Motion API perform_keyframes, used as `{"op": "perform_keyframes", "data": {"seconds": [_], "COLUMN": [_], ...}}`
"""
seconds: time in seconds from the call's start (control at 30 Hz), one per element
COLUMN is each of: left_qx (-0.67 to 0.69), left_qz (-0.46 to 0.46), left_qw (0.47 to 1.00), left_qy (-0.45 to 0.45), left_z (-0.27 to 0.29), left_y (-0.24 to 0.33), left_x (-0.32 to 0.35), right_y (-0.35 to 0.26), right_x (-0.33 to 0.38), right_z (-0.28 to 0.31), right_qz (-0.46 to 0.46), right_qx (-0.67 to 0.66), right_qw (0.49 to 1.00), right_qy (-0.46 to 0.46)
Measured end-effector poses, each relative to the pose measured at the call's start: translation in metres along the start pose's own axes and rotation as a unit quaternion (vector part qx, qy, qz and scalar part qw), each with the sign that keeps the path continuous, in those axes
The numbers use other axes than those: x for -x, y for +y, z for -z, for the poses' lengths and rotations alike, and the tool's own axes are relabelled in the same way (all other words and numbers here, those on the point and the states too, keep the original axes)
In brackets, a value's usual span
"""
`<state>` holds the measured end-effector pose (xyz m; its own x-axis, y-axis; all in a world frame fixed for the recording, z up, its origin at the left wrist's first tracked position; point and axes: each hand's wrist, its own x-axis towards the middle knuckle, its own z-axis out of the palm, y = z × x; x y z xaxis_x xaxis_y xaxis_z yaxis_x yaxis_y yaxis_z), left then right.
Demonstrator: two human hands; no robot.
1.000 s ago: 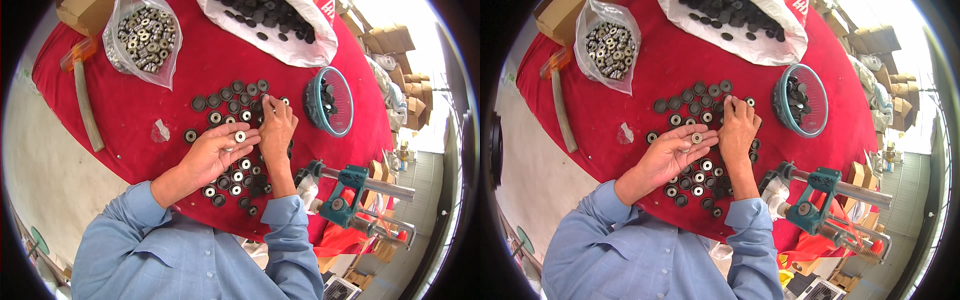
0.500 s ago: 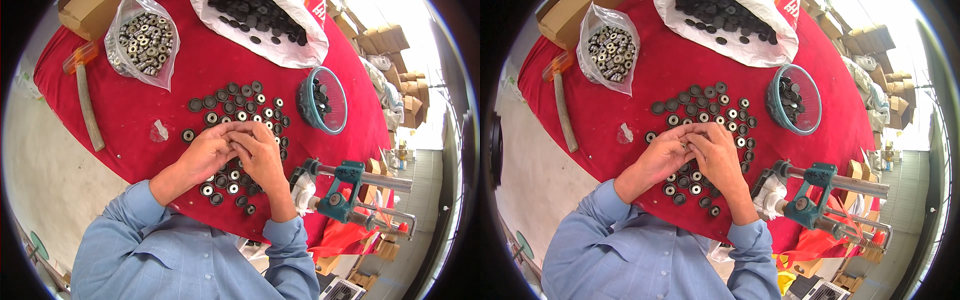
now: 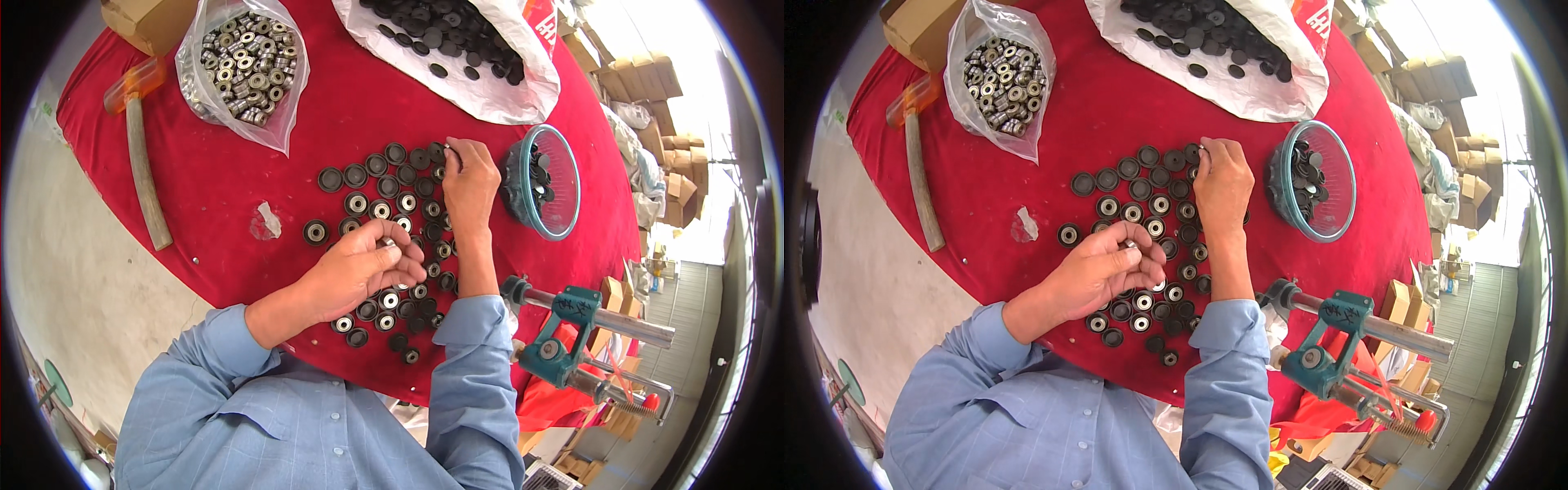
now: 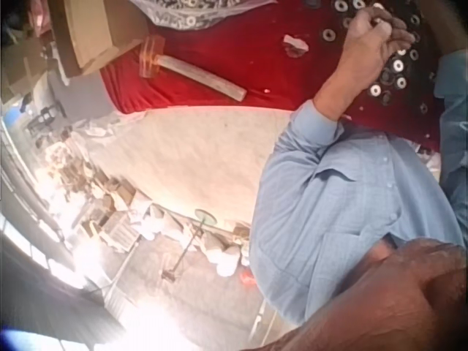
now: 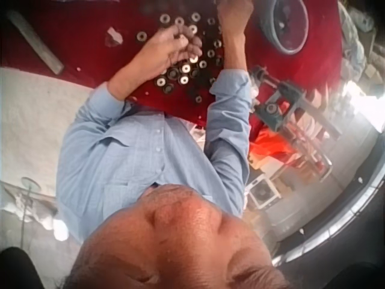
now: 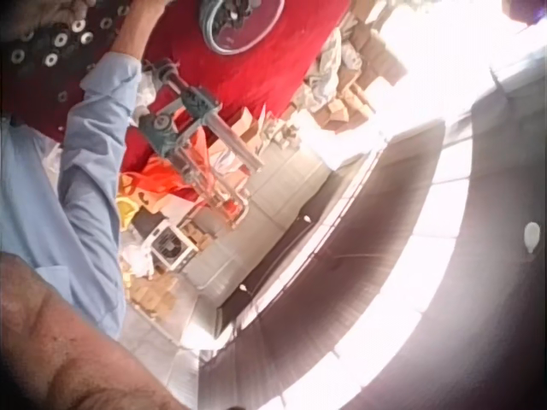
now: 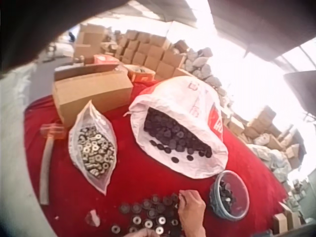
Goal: The person sorts dark circular discs on a red table and then inserts small metal rings into them one by one. The person arranges the discs in rows and places the metal rings into the center of each disc, creating a pile of assembled components.
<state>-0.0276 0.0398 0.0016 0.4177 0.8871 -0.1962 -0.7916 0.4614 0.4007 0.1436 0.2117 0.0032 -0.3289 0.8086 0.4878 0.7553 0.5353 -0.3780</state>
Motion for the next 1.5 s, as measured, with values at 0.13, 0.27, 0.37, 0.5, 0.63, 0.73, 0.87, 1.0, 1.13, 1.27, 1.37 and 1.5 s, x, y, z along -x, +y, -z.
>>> {"op": "perform_keyframes", "data": {"seconds": [0.13, 0.27, 0.37, 0.5, 0.63, 0.73, 0.87, 1.0, 1.13, 1.27, 1.37, 1.5], "left_qx": [-0.024, -0.068, -0.115, -0.145, -0.155, -0.179, -0.192, -0.253, -0.413, -0.558, -0.667, -0.766], "left_qz": [0.026, 0.043, 0.012, 0.010, 0.003, -0.008, -0.046, -0.122, -0.229, -0.305, -0.367, -0.369], "left_qw": [0.999, 0.997, 0.993, 0.989, 0.986, 0.981, 0.977, 0.952, 0.875, 0.763, 0.643, 0.525], "left_qy": [-0.028, -0.012, 0.031, 0.037, 0.063, 0.069, 0.075, 0.121, 0.110, 0.117, 0.086, 0.042], "left_z": [-0.001, -0.005, -0.009, -0.006, -0.010, -0.011, -0.012, -0.025, -0.028, -0.015, 0.006, 0.028], "left_y": [0.004, 0.010, 0.005, 0.004, 0.007, 0.008, 0.007, 0.020, 0.057, 0.069, 0.069, 0.064], "left_x": [0.002, 0.003, 0.001, 0.001, 0.003, 0.002, 0.005, 0.013, -0.007, -0.067, -0.104, -0.125], "right_y": [0.002, 0.000, -0.002, -0.004, -0.004, -0.008, -0.016, -0.019, -0.004, -0.047, -0.078, -0.097], "right_x": [0.005, 0.005, 0.006, 0.012, 0.024, 0.031, 0.038, 0.027, 0.019, 0.047, 0.090, 0.161], "right_z": [-0.008, -0.007, -0.006, -0.005, -0.007, -0.008, -0.008, -0.001, 0.020, 0.084, 0.133, 0.162], "right_qz": [0.021, 0.036, 0.036, 0.039, 0.051, 0.056, 0.037, 0.009, -0.025, -0.086, -0.055, -0.098], "right_qx": [0.009, 0.030, 0.024, 0.039, 0.068, 0.091, 0.120, 0.140, 0.108, -0.031, -0.074, -0.116], "right_qw": [1.000, 0.999, 0.999, 0.998, 0.996, 0.994, 0.991, 0.987, 0.988, 0.996, 0.996, 0.988], "right_qy": [-0.021, -0.013, -0.017, -0.033, -0.037, -0.030, -0.034, -0.078, -0.111, 0.024, 0.019, 0.029]}}
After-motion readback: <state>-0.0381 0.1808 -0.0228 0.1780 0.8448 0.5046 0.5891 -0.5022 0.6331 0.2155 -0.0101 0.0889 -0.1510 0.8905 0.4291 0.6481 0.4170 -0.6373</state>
